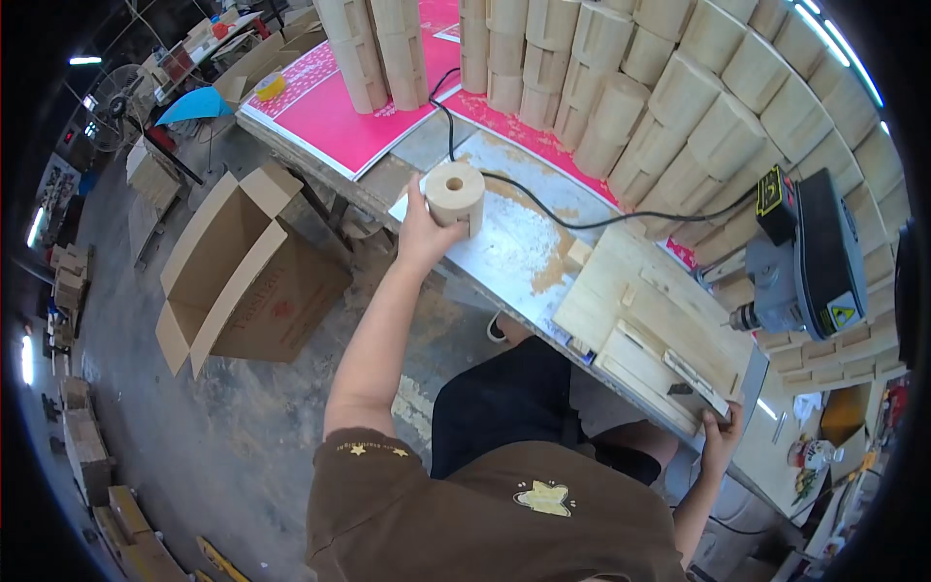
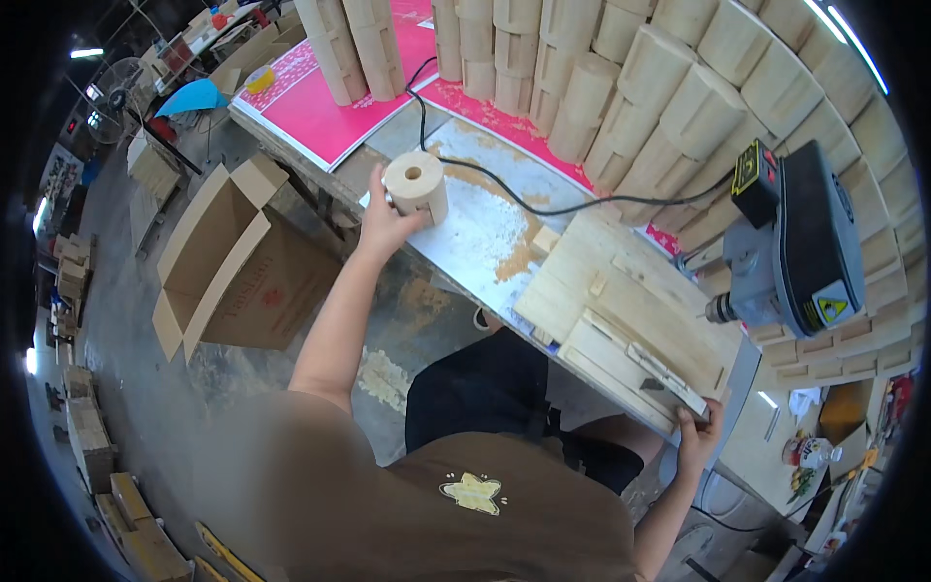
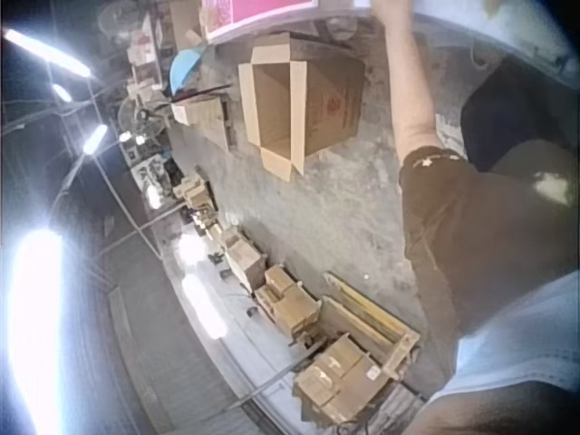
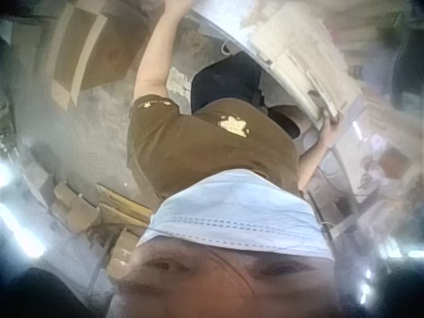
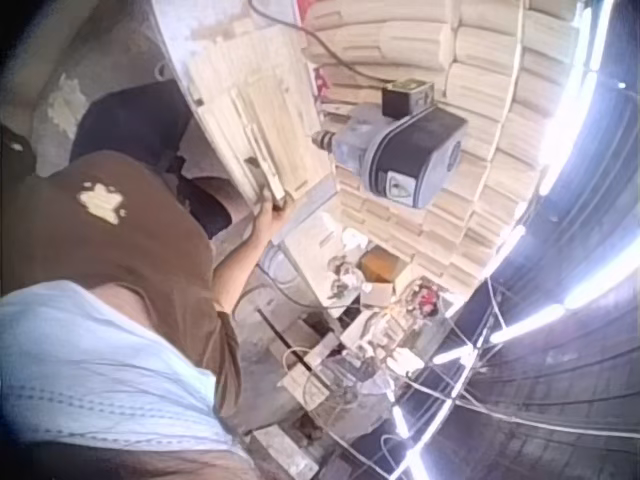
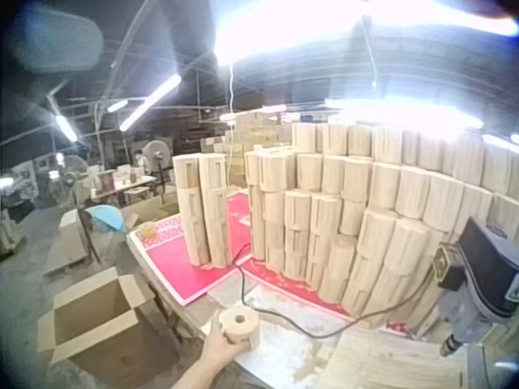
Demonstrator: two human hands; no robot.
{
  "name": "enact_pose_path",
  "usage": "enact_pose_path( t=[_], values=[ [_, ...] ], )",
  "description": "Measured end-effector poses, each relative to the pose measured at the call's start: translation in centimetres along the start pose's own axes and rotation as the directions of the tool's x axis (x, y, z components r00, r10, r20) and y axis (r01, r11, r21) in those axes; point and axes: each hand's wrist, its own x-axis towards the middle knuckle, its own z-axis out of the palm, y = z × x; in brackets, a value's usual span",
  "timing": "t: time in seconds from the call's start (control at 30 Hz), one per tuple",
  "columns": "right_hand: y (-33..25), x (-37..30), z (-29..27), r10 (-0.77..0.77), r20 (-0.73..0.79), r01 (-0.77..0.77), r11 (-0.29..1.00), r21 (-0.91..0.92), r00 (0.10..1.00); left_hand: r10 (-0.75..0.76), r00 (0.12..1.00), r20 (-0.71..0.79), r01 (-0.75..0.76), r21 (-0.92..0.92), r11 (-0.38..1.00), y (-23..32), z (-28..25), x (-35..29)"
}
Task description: Drilling vertical holes into cylindrical wooden blocks using a drill press.
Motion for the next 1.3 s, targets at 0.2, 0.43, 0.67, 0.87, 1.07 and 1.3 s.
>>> enact_pose_path(
  t=[0.2, 0.43, 0.67, 0.87, 1.07, 1.3],
  values=[
    [-2.0, -0.1, 1.1, 0.088, 0.016, -0.087, 0.995, -0.056, 0.996, -0.160, 0.985, 0.068, 0.174, -0.381, 0.908, -3.6, -2.6, 4.7],
    [-2.4, -0.8, 1.3, 0.188, -0.058, -0.190, 0.981, -0.031, 0.980, -0.107, 0.941, -0.320, 0.072, -0.119, 0.990, -11.1, -4.2, 18.1],
    [-2.5, -1.2, 1.5, 0.143, -0.090, -0.162, 0.953, -0.255, 0.986, -0.323, 0.891, -0.319, 0.270, -0.201, 0.942, -20.2, -2.4, 27.0],
    [-4.4, -1.3, 2.5, 0.172, -0.135, -0.199, 0.952, -0.231, 0.976, -0.323, 0.769, -0.551, 0.289, -0.151, 0.945, -16.6, 0.5, 26.9],
    [-4.3, -0.8, 2.5, 0.107, -0.103, -0.127, 0.966, -0.223, 0.989, 0.183, 0.912, -0.368, -0.315, -0.340, 0.886, -4.6, 8.3, 19.8],
    [-3.5, -0.9, 2.6, 0.045, -0.120, -0.078, 0.954, -0.290, 0.992, 0.206, 0.967, 0.149, -0.144, -0.346, 0.927, 13.1, 16.3, 15.7]
  ],
)
